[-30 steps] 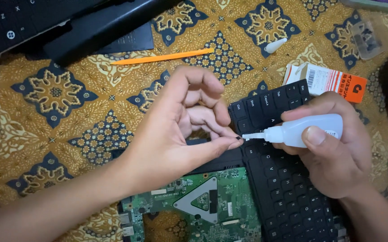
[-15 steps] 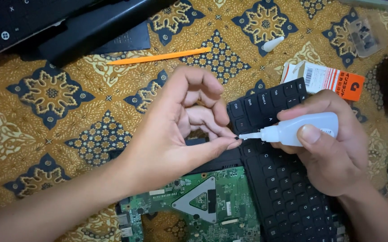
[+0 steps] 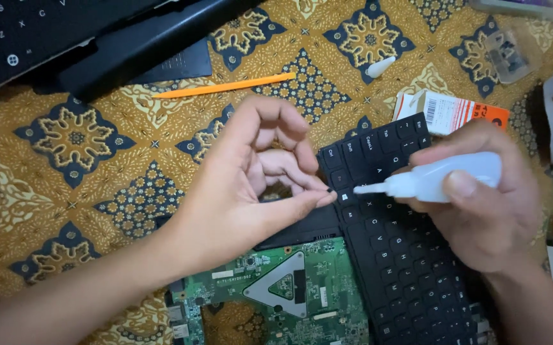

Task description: Applying adhesive to a replacement keyboard and installing it into a laptop chassis.

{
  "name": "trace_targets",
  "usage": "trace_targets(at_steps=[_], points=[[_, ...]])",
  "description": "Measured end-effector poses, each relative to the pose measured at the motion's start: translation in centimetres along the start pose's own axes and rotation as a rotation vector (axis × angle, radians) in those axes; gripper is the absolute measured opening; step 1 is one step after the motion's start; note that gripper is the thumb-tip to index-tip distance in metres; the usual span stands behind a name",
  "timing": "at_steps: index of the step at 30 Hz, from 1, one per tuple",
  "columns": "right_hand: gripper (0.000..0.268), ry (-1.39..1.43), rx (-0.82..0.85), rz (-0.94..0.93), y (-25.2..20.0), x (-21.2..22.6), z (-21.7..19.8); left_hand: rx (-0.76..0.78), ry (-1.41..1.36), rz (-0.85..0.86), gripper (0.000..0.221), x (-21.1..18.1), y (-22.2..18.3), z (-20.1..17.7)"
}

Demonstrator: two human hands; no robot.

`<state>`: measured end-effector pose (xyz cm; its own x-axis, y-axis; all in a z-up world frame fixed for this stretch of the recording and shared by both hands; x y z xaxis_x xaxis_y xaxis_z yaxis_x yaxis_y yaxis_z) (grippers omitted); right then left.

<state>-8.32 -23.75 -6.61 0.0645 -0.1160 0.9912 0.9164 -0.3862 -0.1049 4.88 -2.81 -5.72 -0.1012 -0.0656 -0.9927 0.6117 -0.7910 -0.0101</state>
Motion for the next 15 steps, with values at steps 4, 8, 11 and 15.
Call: trace_targets(at_steps=[4,8,11,15], points=[[0.035,-0.062,-0.051,-0.057,0.3,0.9,0.0,-0.105,0.116,-0.012,0.037,-0.4,0.4,-0.9],[0.026,-0.390,0.127,-0.196,1.5,3.1,3.0,-0.170,0.241,-0.140,0.034,-0.2,1.2,-2.7],[0.020,-0.610,0.121,-0.175,1.8,3.2,3.8,-0.170,0.262,-0.180,0.032,0.3,1.5,-3.1],[0.021,-0.769,0.116,-0.177,2.5,3.2,4.4,-0.102,0.268,-0.205,0.033,1.6,2.0,-2.4]])
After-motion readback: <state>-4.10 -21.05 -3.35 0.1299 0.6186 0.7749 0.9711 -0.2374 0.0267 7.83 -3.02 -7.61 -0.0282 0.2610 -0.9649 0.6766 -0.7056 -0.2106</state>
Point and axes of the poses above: each hand's wrist, its own y-axis towards the middle knuckle, its own z-axis out of the palm, x = y × z, the point moved 6 cm from there along y, towards the middle knuckle, and after that the axes turned 8 degrees about y, right-handed, at the moved point
